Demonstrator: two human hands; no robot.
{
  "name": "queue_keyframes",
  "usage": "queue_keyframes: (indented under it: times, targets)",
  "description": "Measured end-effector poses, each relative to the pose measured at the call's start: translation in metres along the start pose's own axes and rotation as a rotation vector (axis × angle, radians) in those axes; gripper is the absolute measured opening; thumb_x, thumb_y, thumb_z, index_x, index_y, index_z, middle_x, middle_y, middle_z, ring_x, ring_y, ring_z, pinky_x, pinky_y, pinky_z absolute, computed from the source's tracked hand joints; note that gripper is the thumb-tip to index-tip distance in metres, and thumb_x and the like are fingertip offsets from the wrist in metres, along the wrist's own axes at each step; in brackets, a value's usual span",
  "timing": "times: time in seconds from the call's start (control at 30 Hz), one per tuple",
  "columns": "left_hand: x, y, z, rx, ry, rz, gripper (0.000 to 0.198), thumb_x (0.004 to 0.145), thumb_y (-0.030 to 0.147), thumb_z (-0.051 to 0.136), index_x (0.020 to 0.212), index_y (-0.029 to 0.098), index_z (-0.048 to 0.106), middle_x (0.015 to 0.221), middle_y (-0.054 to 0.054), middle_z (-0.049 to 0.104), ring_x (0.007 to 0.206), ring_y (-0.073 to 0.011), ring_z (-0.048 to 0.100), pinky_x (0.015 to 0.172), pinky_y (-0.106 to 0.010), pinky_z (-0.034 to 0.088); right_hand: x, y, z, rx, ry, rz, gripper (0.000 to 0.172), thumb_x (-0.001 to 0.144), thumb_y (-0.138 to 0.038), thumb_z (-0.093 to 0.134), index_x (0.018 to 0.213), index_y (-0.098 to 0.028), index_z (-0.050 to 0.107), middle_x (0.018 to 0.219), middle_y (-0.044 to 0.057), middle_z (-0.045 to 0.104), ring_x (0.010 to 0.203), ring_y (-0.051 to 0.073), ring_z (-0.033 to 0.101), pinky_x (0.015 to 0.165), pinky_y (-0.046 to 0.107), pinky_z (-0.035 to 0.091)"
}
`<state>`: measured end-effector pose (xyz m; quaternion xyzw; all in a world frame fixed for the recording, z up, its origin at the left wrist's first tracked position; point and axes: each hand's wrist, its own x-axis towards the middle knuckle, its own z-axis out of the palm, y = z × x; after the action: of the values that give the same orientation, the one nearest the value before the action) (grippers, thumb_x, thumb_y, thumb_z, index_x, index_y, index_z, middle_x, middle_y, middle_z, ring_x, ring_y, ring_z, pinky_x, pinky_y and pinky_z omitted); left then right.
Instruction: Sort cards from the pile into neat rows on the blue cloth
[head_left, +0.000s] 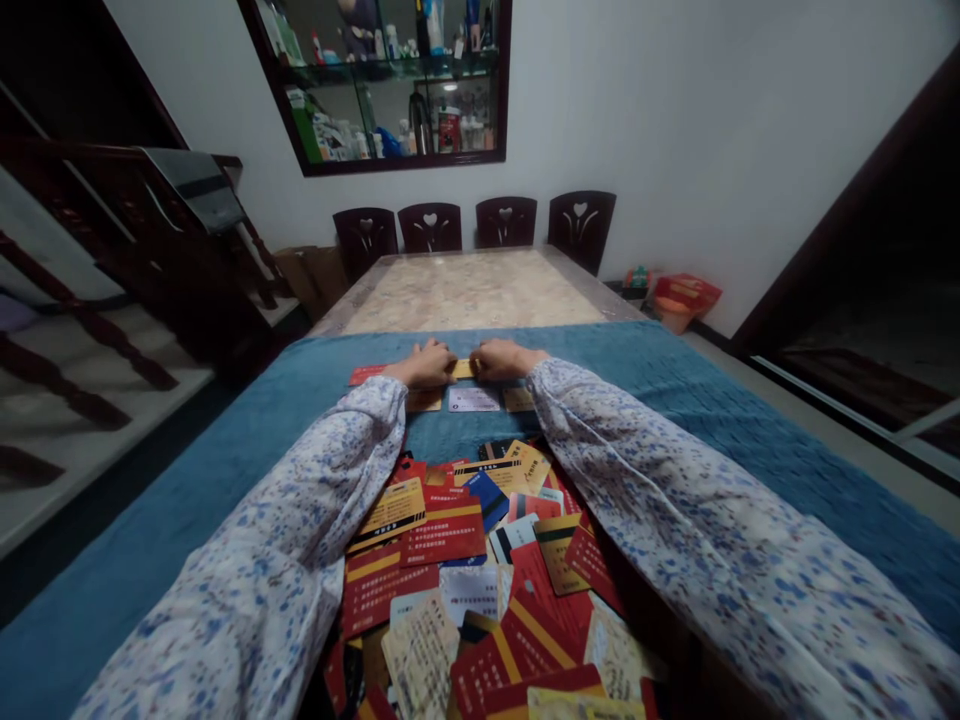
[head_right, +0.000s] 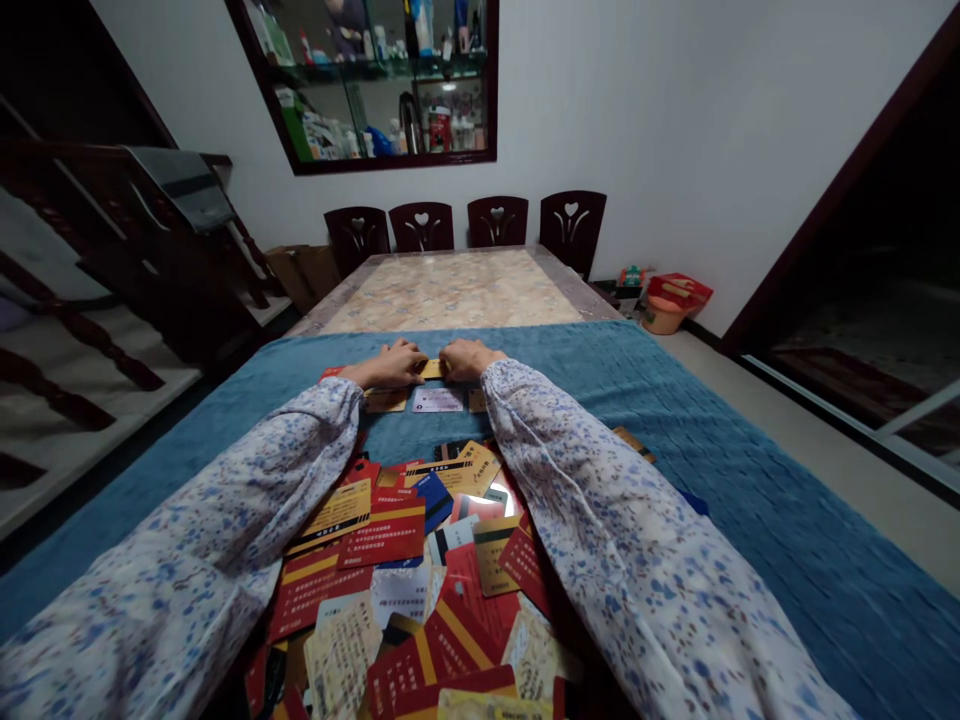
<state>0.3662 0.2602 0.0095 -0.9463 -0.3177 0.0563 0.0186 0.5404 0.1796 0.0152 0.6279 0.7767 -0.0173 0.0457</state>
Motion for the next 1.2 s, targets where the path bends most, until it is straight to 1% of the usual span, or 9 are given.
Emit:
queue_keyframes:
  times: [0.07, 0.3, 0.43, 0.53, 0.63, 0.83, 1.0, 1.1, 1.2]
  targets:
    - [0.002, -0.002, 0.001, -0.005, -0.003, 0.009, 0.022, 0.083, 0.037, 0.067, 0.095, 0.019, 0.07, 0.123, -0.014, 0.065, 0.125, -0.036, 0.048, 0.097, -0.045, 0.043, 0.003, 0.001, 0.001, 0.004, -0.013, 0.006, 0.036, 0.088, -0.031, 0.069, 0.123, -0.023, 0.074, 0.124, 0.011, 0.073, 0.109, 0.024, 0.068, 0.078, 0.025, 0.047]
    - [0.005, -0.004, 0.002, 0.006, -0.016, 0.034, 0.021, 0.084, 0.037, 0.065, 0.096, 0.02, 0.071, 0.125, -0.015, 0.064, 0.126, -0.0368, 0.046, 0.101, -0.051, 0.041, 0.008, 0.004, 0.002, 0.013, -0.021, -0.001, 0.037, 0.086, -0.028, 0.07, 0.121, -0.022, 0.077, 0.125, 0.011, 0.074, 0.109, 0.024, 0.07, 0.078, 0.023, 0.048]
    - [0.002, -0.004, 0.001, 0.004, -0.043, 0.069, 0.014, 0.082, 0.026, 0.061, 0.092, 0.02, 0.069, 0.124, -0.014, 0.064, 0.128, -0.0357, 0.045, 0.102, -0.051, 0.04, 0.011, 0.006, 0.005, 0.031, -0.025, -0.006, 0.037, 0.085, -0.026, 0.07, 0.121, -0.023, 0.077, 0.121, 0.01, 0.076, 0.107, 0.023, 0.071, 0.078, 0.022, 0.048]
    - [0.0, -0.003, 0.001, 0.006, -0.017, 0.08, 0.016, 0.078, 0.017, 0.057, 0.089, 0.019, 0.068, 0.12, -0.014, 0.065, 0.125, -0.0349, 0.047, 0.102, -0.051, 0.04, 0.012, 0.005, 0.006, 0.041, -0.024, -0.011, 0.036, 0.085, -0.024, 0.069, 0.12, -0.022, 0.077, 0.12, 0.01, 0.076, 0.107, 0.022, 0.071, 0.08, 0.022, 0.049]
    - [-0.001, -0.001, 0.002, 0.005, 0.003, 0.072, 0.019, 0.076, 0.014, 0.055, 0.089, 0.019, 0.069, 0.118, -0.013, 0.066, 0.122, -0.0345, 0.048, 0.101, -0.051, 0.041, 0.012, 0.004, 0.006, 0.018, -0.015, -0.005, 0.037, 0.086, -0.024, 0.068, 0.122, -0.021, 0.076, 0.123, 0.011, 0.075, 0.11, 0.024, 0.07, 0.085, 0.024, 0.05]
    - [-0.001, 0.003, 0.001, 0.057, -0.019, 0.044, 0.031, 0.077, 0.012, 0.055, 0.103, 0.021, 0.069, 0.118, -0.013, 0.067, 0.127, -0.0355, 0.047, 0.1, -0.052, 0.04, 0.013, -0.001, 0.006, -0.045, -0.03, 0.009, 0.041, 0.085, -0.021, 0.067, 0.126, -0.019, 0.073, 0.127, 0.015, 0.073, 0.114, 0.027, 0.07, 0.087, 0.028, 0.052]
    - [-0.008, 0.002, 0.001, 0.059, 0.04, 0.01, 0.043, 0.081, 0.018, 0.059, 0.123, 0.018, 0.067, 0.136, -0.017, 0.061, 0.138, -0.0384, 0.039, 0.103, -0.053, 0.038, 0.012, -0.004, 0.002, -0.058, -0.067, 0.004, 0.038, 0.086, -0.022, 0.066, 0.123, -0.019, 0.075, 0.127, 0.013, 0.073, 0.115, 0.027, 0.069, 0.086, 0.026, 0.052]
    - [-0.018, -0.001, -0.002, 0.041, 0.068, 0.01, 0.043, 0.083, 0.021, 0.061, 0.126, 0.017, 0.066, 0.142, -0.018, 0.057, 0.142, -0.0387, 0.036, 0.105, -0.053, 0.037, 0.011, -0.005, 0.001, -0.071, -0.045, 0.005, 0.036, 0.086, -0.026, 0.069, 0.121, -0.02, 0.076, 0.129, 0.013, 0.072, 0.114, 0.026, 0.069, 0.085, 0.026, 0.051]
    - [-0.032, -0.005, -0.006, 0.032, 0.111, 0.037, 0.04, 0.086, 0.021, 0.058, 0.124, 0.017, 0.067, 0.142, -0.017, 0.059, 0.144, -0.0378, 0.033, 0.107, -0.052, 0.035, 0.005, -0.006, -0.002, -0.079, 0.005, 0.022, 0.04, 0.089, -0.032, 0.069, 0.127, -0.02, 0.073, 0.133, 0.016, 0.068, 0.116, 0.028, 0.067, 0.087, 0.03, 0.051]
